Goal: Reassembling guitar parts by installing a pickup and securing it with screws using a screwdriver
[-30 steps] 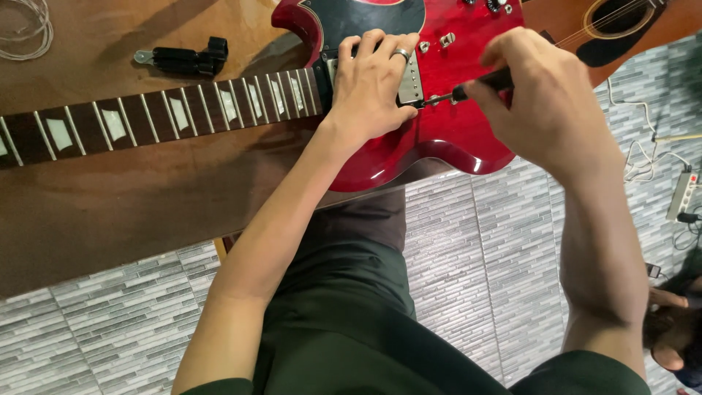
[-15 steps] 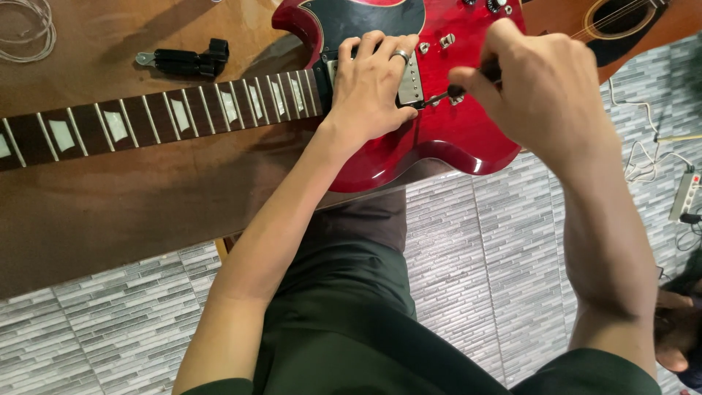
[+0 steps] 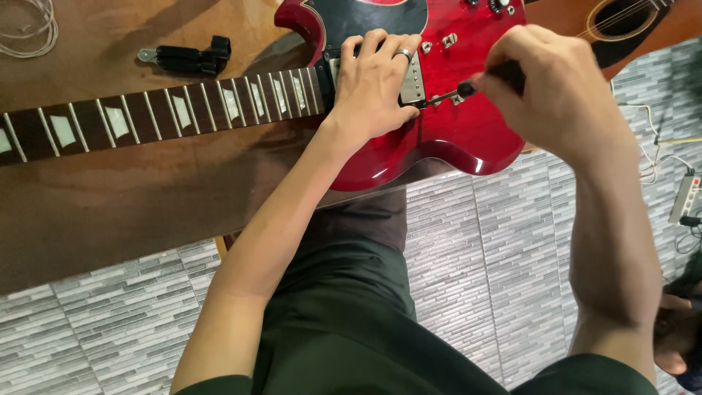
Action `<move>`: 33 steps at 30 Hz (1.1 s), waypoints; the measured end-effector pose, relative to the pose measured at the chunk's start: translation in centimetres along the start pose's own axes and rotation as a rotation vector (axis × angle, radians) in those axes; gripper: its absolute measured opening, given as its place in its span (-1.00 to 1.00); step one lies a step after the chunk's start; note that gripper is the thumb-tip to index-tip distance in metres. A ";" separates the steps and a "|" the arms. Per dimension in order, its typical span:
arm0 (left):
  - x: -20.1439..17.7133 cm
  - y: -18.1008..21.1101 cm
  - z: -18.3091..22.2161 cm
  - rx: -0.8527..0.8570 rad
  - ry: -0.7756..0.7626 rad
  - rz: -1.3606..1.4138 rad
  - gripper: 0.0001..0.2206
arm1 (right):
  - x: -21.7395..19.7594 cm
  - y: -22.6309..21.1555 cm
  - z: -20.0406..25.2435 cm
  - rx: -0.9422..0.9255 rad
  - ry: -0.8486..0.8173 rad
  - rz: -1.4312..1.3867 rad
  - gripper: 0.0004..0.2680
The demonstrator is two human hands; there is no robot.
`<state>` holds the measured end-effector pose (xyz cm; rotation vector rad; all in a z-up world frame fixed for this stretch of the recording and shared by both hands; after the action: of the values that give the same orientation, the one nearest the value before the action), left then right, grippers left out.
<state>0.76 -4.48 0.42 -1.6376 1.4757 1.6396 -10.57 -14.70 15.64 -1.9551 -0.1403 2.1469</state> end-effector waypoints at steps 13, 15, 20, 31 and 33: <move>-0.1 0.0 0.1 0.005 0.000 0.012 -0.12 | -0.4 -1.1 -0.4 -0.007 -0.072 -0.198 -0.72; 0.1 0.1 0.1 0.007 -0.008 0.004 -0.12 | -0.4 -1.3 0.0 -0.056 0.024 -0.069 -0.82; -0.2 -0.3 -0.1 -0.001 -0.021 0.012 -0.09 | -0.5 -0.9 -0.1 -0.054 0.130 0.150 -0.79; -0.3 -0.6 0.0 0.028 -0.079 0.160 -0.10 | -0.2 -1.2 -0.8 -0.076 0.014 -0.072 -0.84; -0.2 -0.8 0.0 0.029 -0.083 0.169 -0.14 | 0.3 0.2 -0.3 -0.043 0.044 0.098 -0.80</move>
<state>1.50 -4.14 0.34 -1.4447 1.6257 1.7439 -10.35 -14.79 15.28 -2.0724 -0.0856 2.1771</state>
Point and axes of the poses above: each hand's wrist, its own z-axis away from the middle knuckle, its own x-axis out of the palm, y = z × x, the point moved 6 cm from there along -z, towards the middle knuckle, and after that the axes turned 1 degree about -y, right-handed, at the moved point
